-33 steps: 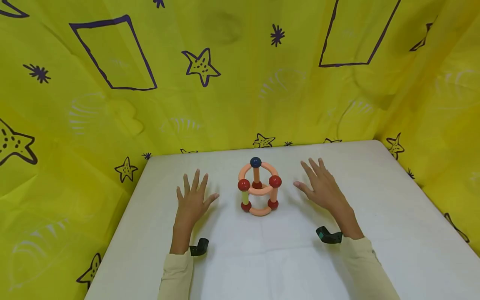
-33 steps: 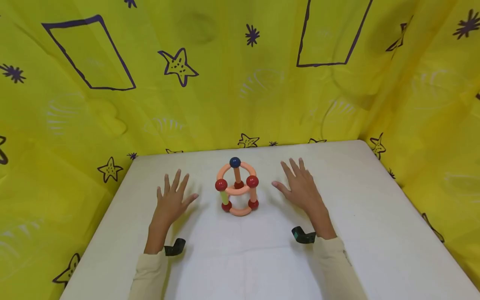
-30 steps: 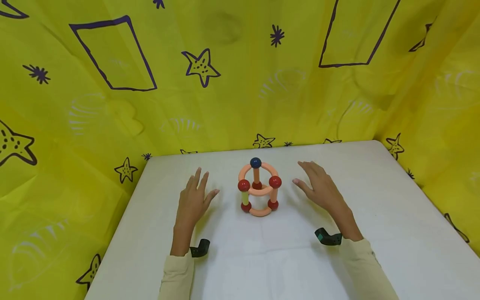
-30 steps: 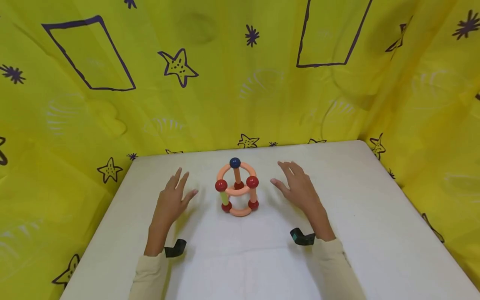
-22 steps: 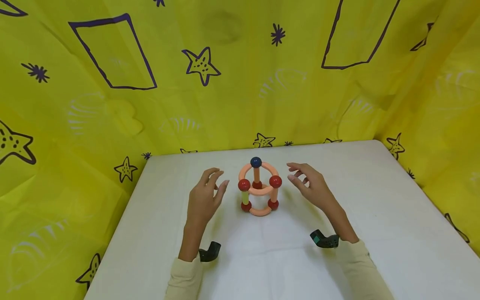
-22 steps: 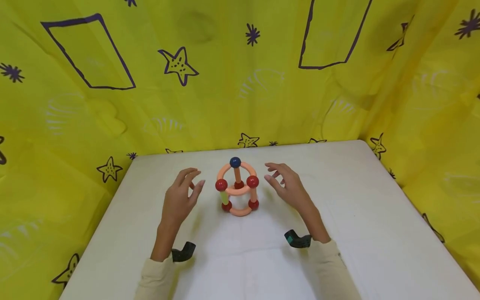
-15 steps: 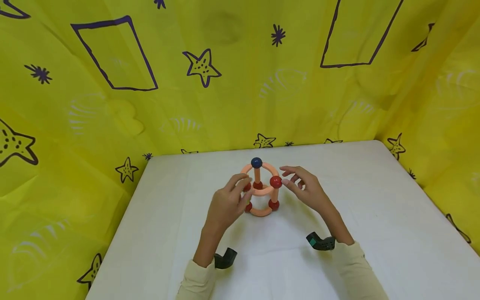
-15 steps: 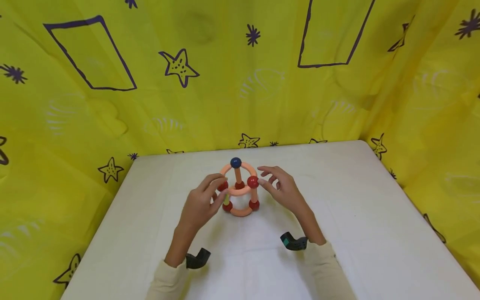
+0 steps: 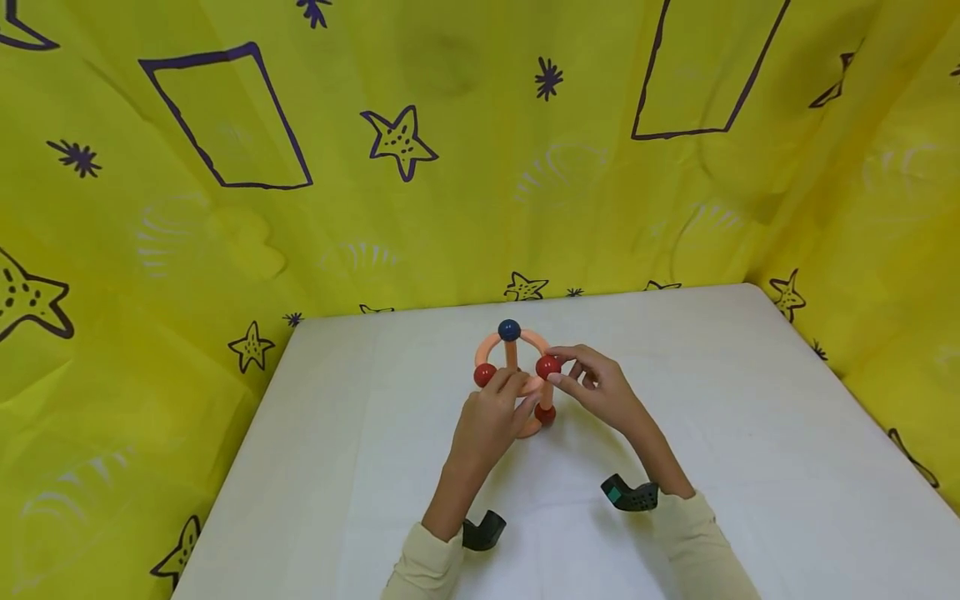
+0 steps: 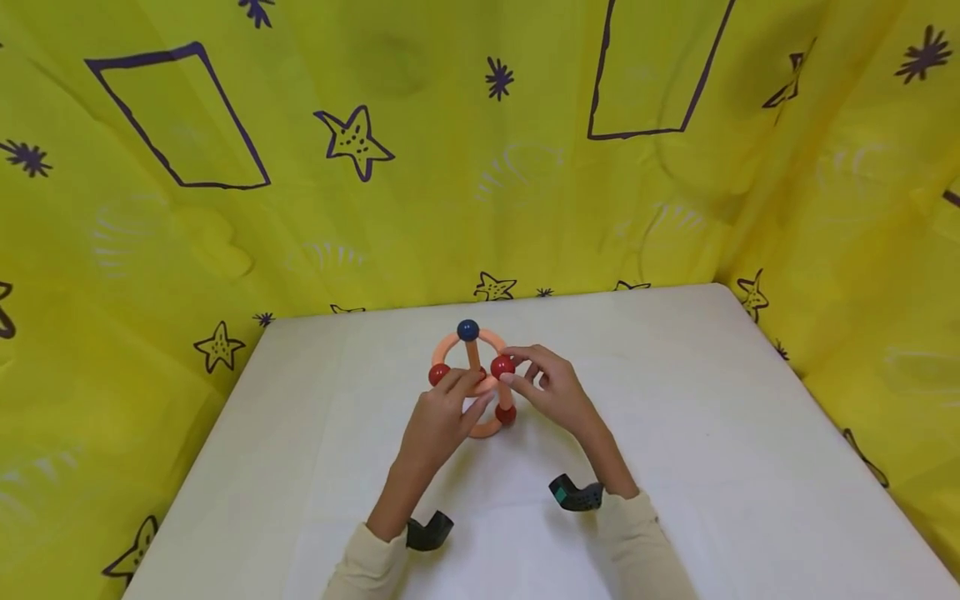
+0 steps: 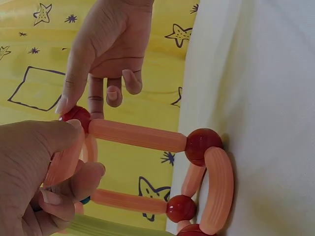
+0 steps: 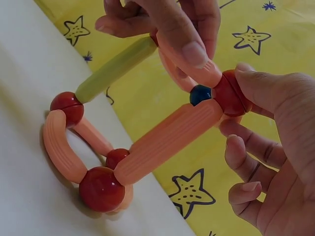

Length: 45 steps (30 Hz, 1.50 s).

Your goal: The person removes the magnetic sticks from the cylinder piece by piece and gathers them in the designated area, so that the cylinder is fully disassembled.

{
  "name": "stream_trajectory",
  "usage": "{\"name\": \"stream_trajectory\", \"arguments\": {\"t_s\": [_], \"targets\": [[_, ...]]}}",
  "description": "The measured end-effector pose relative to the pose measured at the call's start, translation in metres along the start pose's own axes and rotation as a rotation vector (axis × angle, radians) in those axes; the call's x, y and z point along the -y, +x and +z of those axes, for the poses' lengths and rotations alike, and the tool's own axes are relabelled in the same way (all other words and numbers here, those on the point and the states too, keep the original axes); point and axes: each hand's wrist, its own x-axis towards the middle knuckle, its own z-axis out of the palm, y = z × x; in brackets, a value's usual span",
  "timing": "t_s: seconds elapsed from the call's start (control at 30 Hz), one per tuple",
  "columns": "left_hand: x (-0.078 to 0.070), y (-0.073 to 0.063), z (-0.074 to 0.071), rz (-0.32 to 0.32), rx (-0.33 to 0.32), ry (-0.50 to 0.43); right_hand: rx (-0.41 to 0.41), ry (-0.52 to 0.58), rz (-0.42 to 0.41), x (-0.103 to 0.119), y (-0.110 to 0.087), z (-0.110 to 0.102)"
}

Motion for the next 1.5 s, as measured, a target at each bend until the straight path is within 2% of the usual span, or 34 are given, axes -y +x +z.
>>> {"name": "stream_trajectory", "arguments": {"t_s": [0.37, 0.6, 1.13, 1.23, 1.5], "targets": [[0.0017, -0.0009, 0.0027, 0.02, -0.04, 0.019, 0.019, 0.032, 0.033, 0.0001, 0.002, 0.0022], [0.0029, 0.0008, 0.0015, 0.025, -0.025, 0.029, 0.019, 0.035, 0.044, 0.0018, 0.0032, 0.0033], [0.0064, 0.0014, 0.0026, 0.026, -0.017, -0.077, 0.001, 0.03, 0.015, -0.0018, 0.004, 0.0043], [0.0068, -0.0002, 0.0035, 0.041, -0.006, -0.081, -0.007, 0.025, 0.013, -0.0027, 0.0038, 0.0048], [0.0037, -0.007, 0.0066, 0.034, 0.041, -0.046, -0.011, 0.018, 0.015, -0.0039, 0.0017, 0.0038]]}}
